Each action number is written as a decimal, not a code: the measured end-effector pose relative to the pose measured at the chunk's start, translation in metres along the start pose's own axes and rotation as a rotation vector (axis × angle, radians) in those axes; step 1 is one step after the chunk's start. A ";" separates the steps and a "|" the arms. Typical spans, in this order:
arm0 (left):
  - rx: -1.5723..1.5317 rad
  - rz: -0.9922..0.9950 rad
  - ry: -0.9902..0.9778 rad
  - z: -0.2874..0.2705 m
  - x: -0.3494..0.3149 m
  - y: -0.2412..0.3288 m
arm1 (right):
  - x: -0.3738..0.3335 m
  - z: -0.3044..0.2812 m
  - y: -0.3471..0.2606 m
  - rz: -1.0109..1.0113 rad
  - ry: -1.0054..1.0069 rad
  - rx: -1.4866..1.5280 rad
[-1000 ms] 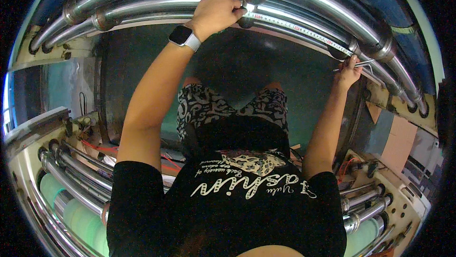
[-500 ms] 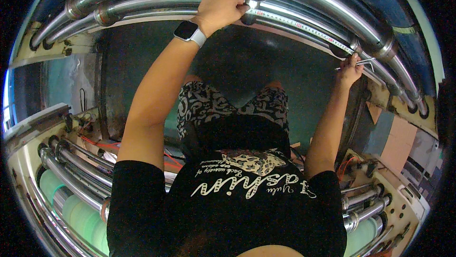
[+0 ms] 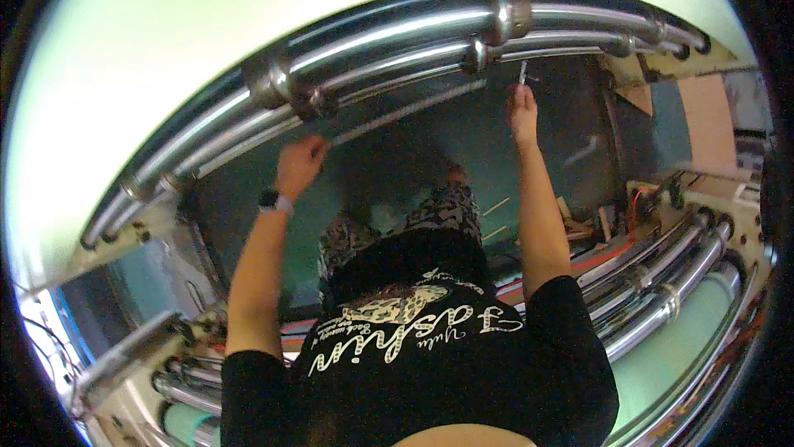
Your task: The person measures the length of several large metal pipes using a tape measure and a pen. They repeatedly extend the tape measure along the pipes, mark measurements, and reposition the tape to different sections of the pipes.
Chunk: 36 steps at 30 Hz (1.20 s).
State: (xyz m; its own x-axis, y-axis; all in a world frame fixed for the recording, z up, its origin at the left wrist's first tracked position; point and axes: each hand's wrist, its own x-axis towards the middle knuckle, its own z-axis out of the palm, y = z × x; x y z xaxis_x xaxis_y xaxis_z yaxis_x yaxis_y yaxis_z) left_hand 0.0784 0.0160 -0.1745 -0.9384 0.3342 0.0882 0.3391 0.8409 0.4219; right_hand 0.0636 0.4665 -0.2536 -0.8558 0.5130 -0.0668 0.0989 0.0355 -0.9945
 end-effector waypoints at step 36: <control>-0.075 -0.386 -0.552 0.040 -0.127 -0.008 | 0.042 -0.025 -0.062 -0.830 -0.245 -0.794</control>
State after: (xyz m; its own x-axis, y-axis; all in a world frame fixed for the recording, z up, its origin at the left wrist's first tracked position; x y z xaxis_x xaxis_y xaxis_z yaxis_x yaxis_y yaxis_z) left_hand 0.1972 -0.0163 -0.2251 -0.8127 0.2014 -0.5468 -0.0372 0.9185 0.3936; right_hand 0.0342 0.5068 -0.1924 -0.8733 -0.0944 0.4780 -0.3201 0.8507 -0.4169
